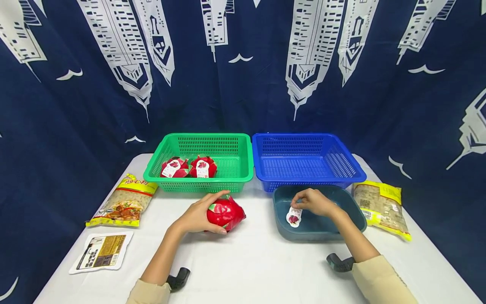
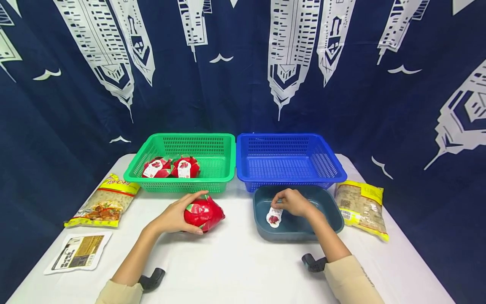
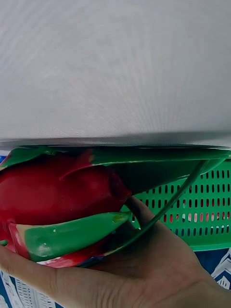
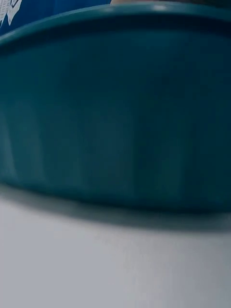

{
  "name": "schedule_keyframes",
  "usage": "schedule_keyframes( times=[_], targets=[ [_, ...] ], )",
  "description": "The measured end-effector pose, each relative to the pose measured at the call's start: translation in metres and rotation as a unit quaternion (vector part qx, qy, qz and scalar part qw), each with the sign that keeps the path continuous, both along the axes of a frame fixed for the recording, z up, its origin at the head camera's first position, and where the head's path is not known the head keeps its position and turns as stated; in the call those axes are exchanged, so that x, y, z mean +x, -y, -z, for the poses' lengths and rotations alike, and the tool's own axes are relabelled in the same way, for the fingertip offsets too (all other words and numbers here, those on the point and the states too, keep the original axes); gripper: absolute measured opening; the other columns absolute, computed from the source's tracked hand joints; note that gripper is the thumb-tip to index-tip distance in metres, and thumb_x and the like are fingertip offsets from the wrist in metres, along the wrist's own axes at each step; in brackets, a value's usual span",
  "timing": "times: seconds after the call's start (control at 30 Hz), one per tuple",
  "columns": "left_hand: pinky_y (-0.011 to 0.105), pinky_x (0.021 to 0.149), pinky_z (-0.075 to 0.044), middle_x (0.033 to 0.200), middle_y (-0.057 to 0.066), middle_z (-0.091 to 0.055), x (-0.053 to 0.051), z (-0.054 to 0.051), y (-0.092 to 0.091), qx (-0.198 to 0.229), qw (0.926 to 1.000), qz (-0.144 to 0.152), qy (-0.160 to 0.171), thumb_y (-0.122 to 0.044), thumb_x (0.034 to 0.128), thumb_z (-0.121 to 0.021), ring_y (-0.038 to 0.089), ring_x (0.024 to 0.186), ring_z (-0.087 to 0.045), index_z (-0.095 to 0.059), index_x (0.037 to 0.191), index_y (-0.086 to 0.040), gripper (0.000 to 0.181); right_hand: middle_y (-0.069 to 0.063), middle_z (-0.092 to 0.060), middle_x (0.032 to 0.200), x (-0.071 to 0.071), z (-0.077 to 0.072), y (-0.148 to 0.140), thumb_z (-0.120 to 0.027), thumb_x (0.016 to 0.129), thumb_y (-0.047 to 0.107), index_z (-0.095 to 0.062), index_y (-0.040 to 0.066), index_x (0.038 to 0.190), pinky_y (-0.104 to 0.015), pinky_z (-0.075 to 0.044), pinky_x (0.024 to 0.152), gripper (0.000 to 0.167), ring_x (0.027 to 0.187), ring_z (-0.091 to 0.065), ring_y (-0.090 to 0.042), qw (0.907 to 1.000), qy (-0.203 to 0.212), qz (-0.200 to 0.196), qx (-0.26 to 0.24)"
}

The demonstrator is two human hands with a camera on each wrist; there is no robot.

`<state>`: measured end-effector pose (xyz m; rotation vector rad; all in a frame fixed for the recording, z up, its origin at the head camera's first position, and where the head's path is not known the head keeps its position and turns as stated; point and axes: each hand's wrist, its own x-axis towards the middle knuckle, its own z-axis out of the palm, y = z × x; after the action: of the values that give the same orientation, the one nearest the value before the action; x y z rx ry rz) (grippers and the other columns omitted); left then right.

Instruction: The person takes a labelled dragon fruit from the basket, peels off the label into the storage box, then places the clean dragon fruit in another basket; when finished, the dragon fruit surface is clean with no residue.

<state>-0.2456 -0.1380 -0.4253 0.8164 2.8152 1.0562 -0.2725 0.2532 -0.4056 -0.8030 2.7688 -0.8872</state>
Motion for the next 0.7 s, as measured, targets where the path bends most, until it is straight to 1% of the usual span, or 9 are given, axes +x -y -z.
schedule_keyframes(
  times=[0.1,0.17,0.2,0.3,0.43,0.5,0.6,0.63,0.7],
  targets=[
    [0.034,0.077,-0.050,0.121,-0.018,-0.043,0.000,0.000,0.000,-0.002,1.0000,-0.001,-0.002,-0.058,0.0533,-0.082,0.015,0.108,-0.048,-0.024,0.137,-0.054,0.102,0.008,-0.040,0.055,0.001,0.006,0.001,-0.072,0.079,0.018,-0.070,0.009,0.098,-0.021,-0.027,0.046,0.021,0.049,-0.025,-0.006,0.9999,0.001,-0.006,0.010],
    [0.034,0.077,-0.050,0.121,-0.018,-0.043,0.001,0.000,-0.001,-0.001,1.0000,-0.002,-0.004,-0.058,0.0531,-0.082,0.016,0.108,-0.048,-0.024,0.138,-0.053,0.102,0.009,-0.027,0.051,0.001,0.010,0.001,-0.076,0.075,0.020,-0.069,0.009,0.103,-0.020,-0.022,0.044,0.031,0.047,-0.020,-0.006,0.9998,0.000,-0.011,0.018],
    [0.034,0.077,-0.050,0.121,-0.018,-0.043,0.000,0.000,-0.001,0.000,1.0000,-0.002,-0.005,-0.058,0.0529,-0.082,0.016,0.108,-0.048,-0.025,0.138,-0.053,0.102,0.009,-0.024,0.051,0.002,0.013,0.000,-0.077,0.073,0.020,-0.069,0.009,0.104,-0.020,-0.022,0.043,0.034,0.046,-0.019,-0.005,0.9997,-0.001,-0.013,0.021],
    [0.035,0.076,-0.050,0.122,-0.016,-0.044,0.001,0.000,-0.001,0.003,1.0000,-0.001,-0.006,-0.058,0.0528,-0.082,0.017,0.109,-0.048,-0.026,0.138,-0.052,0.102,0.009,-0.023,0.052,0.003,0.019,-0.001,-0.078,0.072,0.021,-0.067,0.007,0.110,-0.019,-0.022,0.043,0.041,0.046,-0.019,-0.005,0.9994,0.001,-0.018,0.029],
    [0.036,0.076,-0.050,0.123,-0.014,-0.044,0.002,0.000,0.001,0.005,1.0000,-0.003,-0.007,-0.057,0.0529,-0.082,0.017,0.109,-0.048,-0.026,0.137,-0.053,0.102,0.009,-0.024,0.052,0.005,0.022,0.000,-0.077,0.074,0.023,-0.062,0.005,0.119,-0.019,-0.023,0.044,0.050,0.046,-0.021,-0.005,0.9987,-0.005,-0.019,0.046],
    [0.035,0.076,-0.050,0.123,-0.014,-0.044,0.002,-0.001,0.001,0.007,1.0000,-0.004,-0.004,-0.056,0.0530,-0.082,0.017,0.109,-0.047,-0.026,0.137,-0.053,0.101,0.009,-0.024,0.052,0.006,0.023,0.000,-0.077,0.074,0.025,-0.059,0.003,0.123,-0.019,-0.022,0.044,0.057,0.046,-0.020,-0.005,0.9982,-0.020,-0.014,0.055],
    [0.034,0.076,-0.050,0.123,-0.016,-0.043,0.002,-0.001,0.000,0.006,1.0000,-0.007,-0.002,-0.057,0.0532,-0.082,0.015,0.109,-0.047,-0.025,0.137,-0.054,0.101,0.011,-0.023,0.051,0.009,0.023,0.001,-0.078,0.072,0.028,-0.055,0.001,0.126,-0.019,-0.021,0.043,0.065,0.046,-0.019,-0.003,0.9970,-0.058,0.005,0.051],
    [0.034,0.076,-0.050,0.123,-0.016,-0.043,0.002,-0.001,0.000,0.009,0.9999,-0.006,-0.002,-0.057,0.0531,-0.082,0.015,0.109,-0.047,-0.026,0.137,-0.053,0.101,0.011,-0.022,0.051,0.009,0.023,0.001,-0.079,0.071,0.029,-0.056,0.000,0.125,-0.019,-0.021,0.042,0.066,0.046,-0.018,-0.003,0.9965,-0.070,0.009,0.044],
    [0.033,0.076,-0.050,0.123,-0.016,-0.043,0.002,0.000,-0.001,0.008,1.0000,-0.004,-0.004,-0.058,0.0531,-0.082,0.015,0.108,-0.048,-0.026,0.137,-0.053,0.101,0.013,-0.021,0.050,0.011,0.022,0.001,-0.078,0.071,0.030,-0.059,-0.001,0.121,-0.019,-0.020,0.041,0.061,0.045,-0.017,-0.002,0.9965,-0.078,0.013,0.029]
  ],
)
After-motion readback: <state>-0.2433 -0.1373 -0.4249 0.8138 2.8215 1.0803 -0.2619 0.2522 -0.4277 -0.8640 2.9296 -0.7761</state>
